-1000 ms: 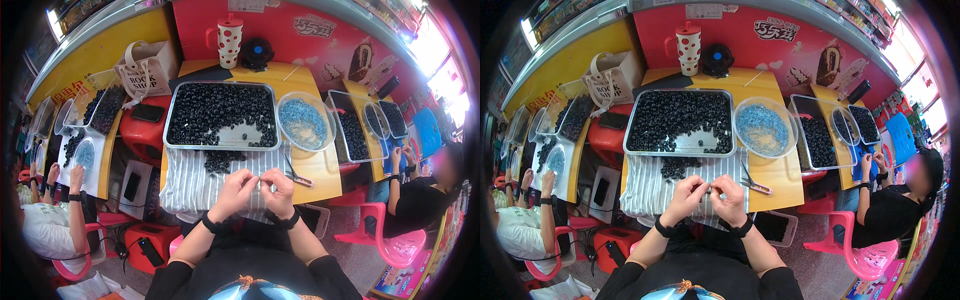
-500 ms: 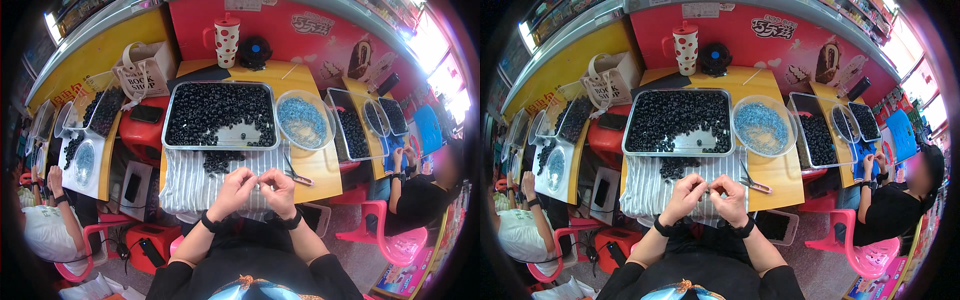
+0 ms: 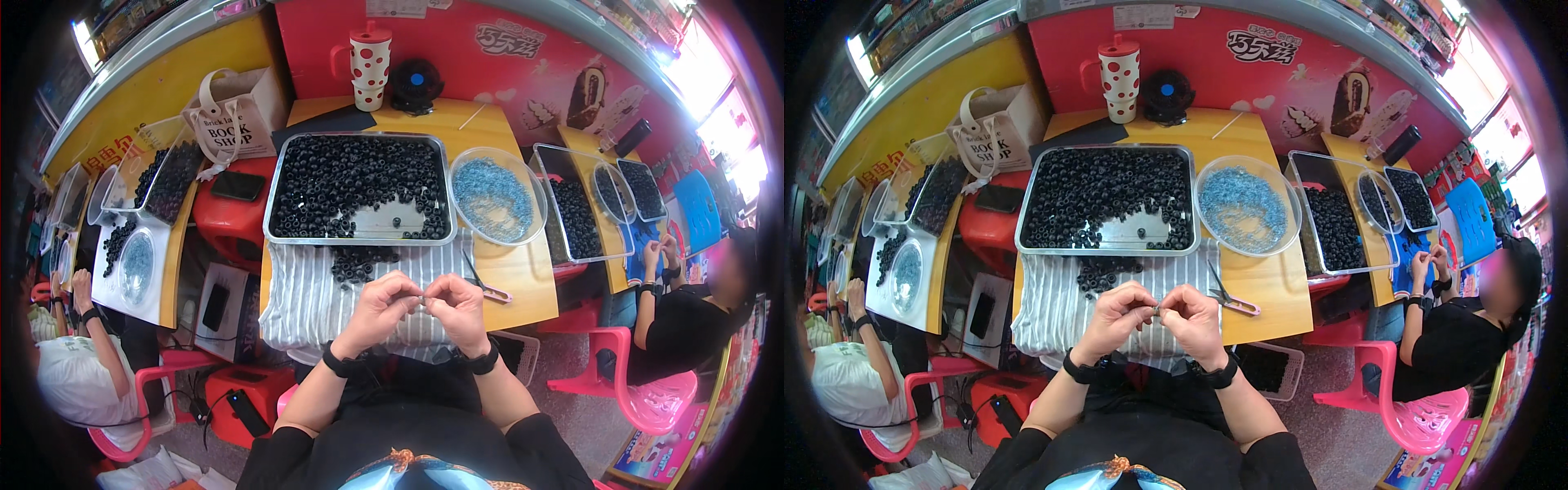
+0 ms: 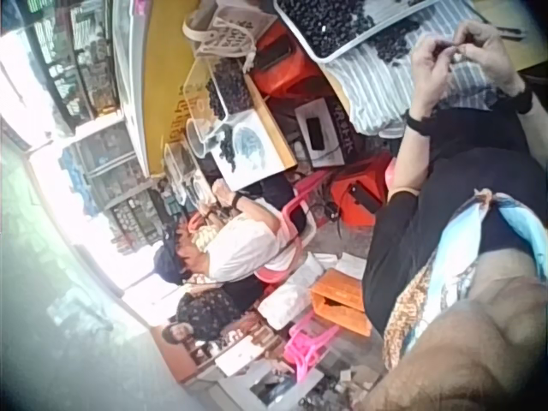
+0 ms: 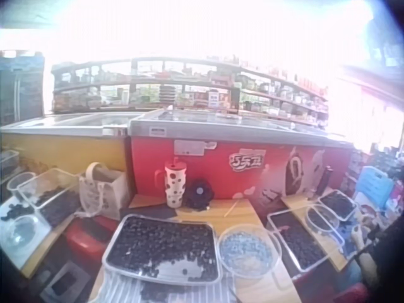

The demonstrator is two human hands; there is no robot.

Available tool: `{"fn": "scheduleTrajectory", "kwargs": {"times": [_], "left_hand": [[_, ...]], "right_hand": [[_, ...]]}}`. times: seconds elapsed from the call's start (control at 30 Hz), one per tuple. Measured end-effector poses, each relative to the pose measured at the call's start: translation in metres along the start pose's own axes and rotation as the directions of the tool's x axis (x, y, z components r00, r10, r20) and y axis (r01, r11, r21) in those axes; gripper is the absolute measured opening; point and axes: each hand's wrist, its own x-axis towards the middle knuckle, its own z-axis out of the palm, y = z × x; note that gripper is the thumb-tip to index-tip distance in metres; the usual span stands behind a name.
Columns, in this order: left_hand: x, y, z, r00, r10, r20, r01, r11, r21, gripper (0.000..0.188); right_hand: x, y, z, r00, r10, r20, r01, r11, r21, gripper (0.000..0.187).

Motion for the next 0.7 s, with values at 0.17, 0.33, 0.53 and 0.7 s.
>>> {"fn": "scheduleTrajectory", "kwargs": {"times": [0.17, 0.33, 0.53, 0.7], "left_hand": [[-0.002, 0.006, -0.004, 0.98, -0.19, 0.052, 0.196, 0.972, -0.132, 0.006], [-0.001, -0.001, 0.0, 0.984, -0.179, -0.017, 0.177, 0.982, -0.068, 0.011], [0.009, 0.002, 0.008, 0.967, -0.253, -0.036, 0.248, 0.962, -0.115, 0.021], [0.01, 0.006, 0.002, 0.852, -0.486, 0.193, 0.506, 0.67, -0.543, 0.025]], "right_hand": [[-0.002, -0.002, 0.002, 0.996, -0.09, 0.025, 0.09, 0.996, -0.005, 0.013], [0.001, -0.012, 0.005, 0.896, -0.428, 0.117, 0.437, 0.806, -0.399, 0.016], [0.001, -0.01, 0.002, 0.884, -0.459, 0.087, 0.446, 0.775, -0.447, 0.018], [0.001, -0.013, 0.006, 0.802, -0.587, 0.109, 0.562, 0.682, -0.468, 0.019]]}}
